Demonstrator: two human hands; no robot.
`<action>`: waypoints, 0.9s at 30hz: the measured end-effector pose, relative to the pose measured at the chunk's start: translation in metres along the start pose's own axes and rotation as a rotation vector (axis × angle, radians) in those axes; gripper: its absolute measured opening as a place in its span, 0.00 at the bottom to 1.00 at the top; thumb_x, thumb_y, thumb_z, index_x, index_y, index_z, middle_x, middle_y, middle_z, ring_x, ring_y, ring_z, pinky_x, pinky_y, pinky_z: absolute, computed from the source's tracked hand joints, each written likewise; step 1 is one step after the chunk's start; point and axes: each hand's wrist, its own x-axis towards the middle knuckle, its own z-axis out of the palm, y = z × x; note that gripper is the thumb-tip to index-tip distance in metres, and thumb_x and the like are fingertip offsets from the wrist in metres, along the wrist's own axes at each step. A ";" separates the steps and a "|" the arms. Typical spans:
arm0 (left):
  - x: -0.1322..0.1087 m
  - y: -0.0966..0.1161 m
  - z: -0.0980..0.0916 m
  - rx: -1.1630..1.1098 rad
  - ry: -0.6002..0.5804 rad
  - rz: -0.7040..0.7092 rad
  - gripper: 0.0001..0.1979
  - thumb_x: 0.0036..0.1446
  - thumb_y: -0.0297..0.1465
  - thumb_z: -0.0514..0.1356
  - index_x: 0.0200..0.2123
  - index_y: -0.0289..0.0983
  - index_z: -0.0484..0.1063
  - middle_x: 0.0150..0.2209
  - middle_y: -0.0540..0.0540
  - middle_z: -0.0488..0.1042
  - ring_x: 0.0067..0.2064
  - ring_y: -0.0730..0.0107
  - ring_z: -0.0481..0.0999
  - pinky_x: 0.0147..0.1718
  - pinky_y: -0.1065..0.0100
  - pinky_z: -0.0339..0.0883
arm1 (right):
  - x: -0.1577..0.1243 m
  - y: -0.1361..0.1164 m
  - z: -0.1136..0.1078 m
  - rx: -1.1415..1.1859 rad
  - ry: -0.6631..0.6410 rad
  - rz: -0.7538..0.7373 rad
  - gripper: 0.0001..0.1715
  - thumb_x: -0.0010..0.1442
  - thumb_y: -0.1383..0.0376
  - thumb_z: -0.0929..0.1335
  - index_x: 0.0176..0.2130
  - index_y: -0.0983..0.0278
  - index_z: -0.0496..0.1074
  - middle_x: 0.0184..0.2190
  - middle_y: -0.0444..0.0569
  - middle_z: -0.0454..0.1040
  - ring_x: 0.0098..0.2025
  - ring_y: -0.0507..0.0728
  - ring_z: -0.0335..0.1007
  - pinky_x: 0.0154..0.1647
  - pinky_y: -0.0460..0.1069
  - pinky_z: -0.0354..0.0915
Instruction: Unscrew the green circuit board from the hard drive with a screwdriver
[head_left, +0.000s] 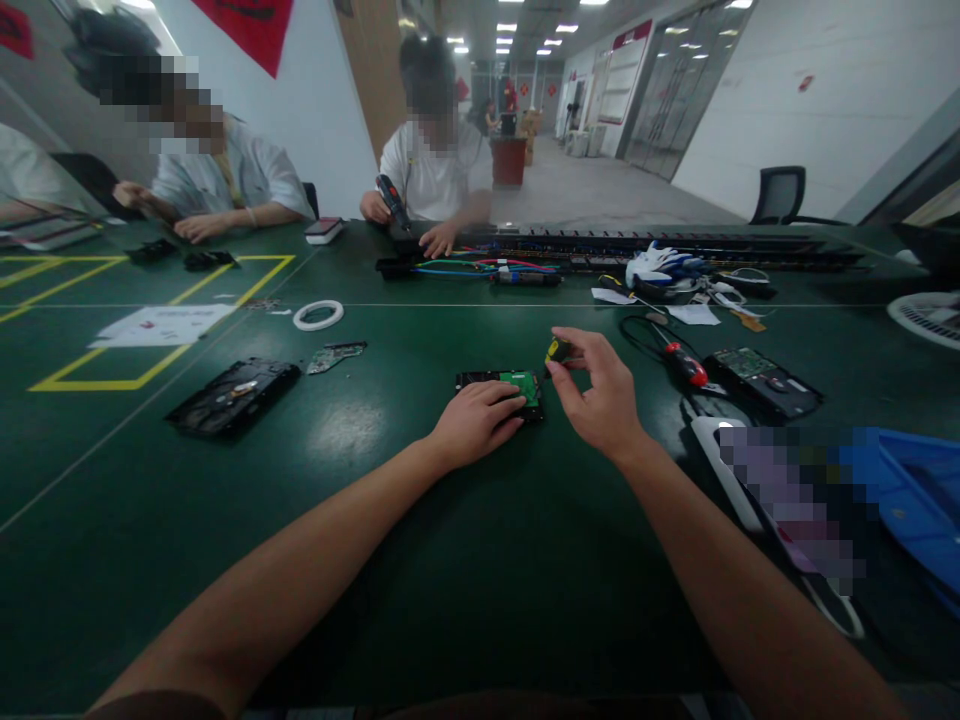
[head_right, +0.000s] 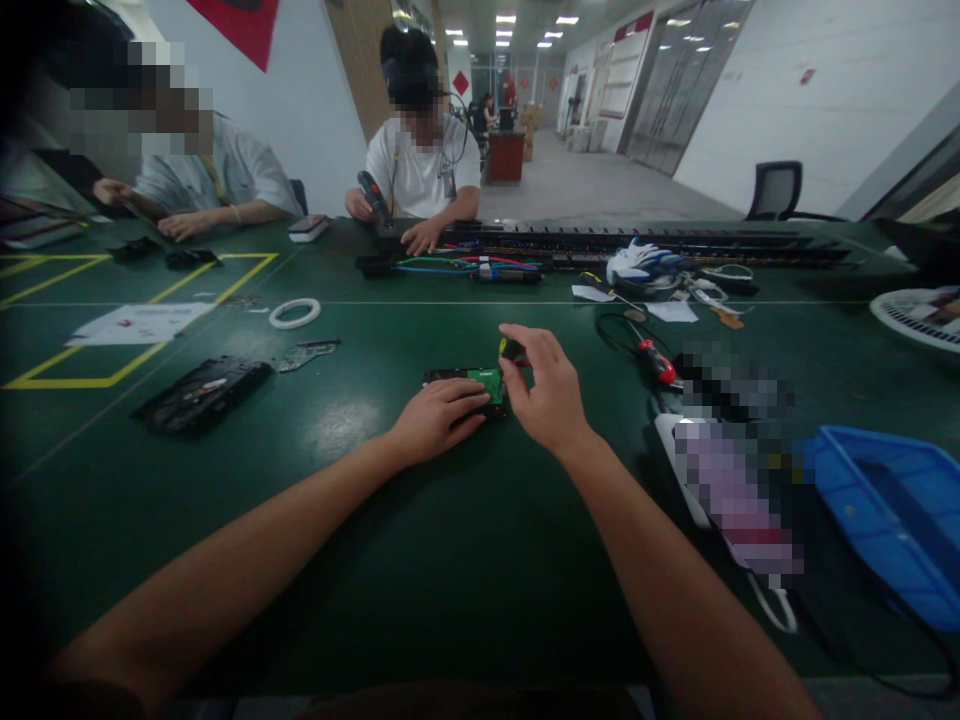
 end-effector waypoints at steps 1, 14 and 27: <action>0.000 0.000 0.000 0.002 0.002 0.000 0.18 0.72 0.39 0.58 0.58 0.40 0.76 0.61 0.41 0.76 0.62 0.54 0.74 0.62 0.49 0.69 | 0.000 0.000 0.000 0.014 -0.008 0.006 0.28 0.69 0.65 0.67 0.65 0.49 0.66 0.57 0.51 0.72 0.53 0.63 0.75 0.50 0.62 0.79; 0.000 -0.004 0.004 0.007 0.024 0.022 0.17 0.71 0.39 0.58 0.58 0.39 0.76 0.59 0.40 0.76 0.61 0.54 0.75 0.60 0.49 0.71 | 0.006 -0.001 -0.003 -0.065 0.002 -0.032 0.25 0.69 0.65 0.68 0.63 0.52 0.67 0.55 0.52 0.73 0.51 0.63 0.74 0.48 0.61 0.78; 0.000 -0.002 0.003 -0.011 0.032 0.024 0.17 0.71 0.37 0.59 0.58 0.40 0.76 0.59 0.40 0.76 0.61 0.54 0.75 0.60 0.48 0.71 | 0.015 -0.006 -0.004 -0.127 -0.031 -0.020 0.19 0.68 0.66 0.68 0.57 0.55 0.70 0.49 0.52 0.72 0.45 0.61 0.74 0.48 0.60 0.75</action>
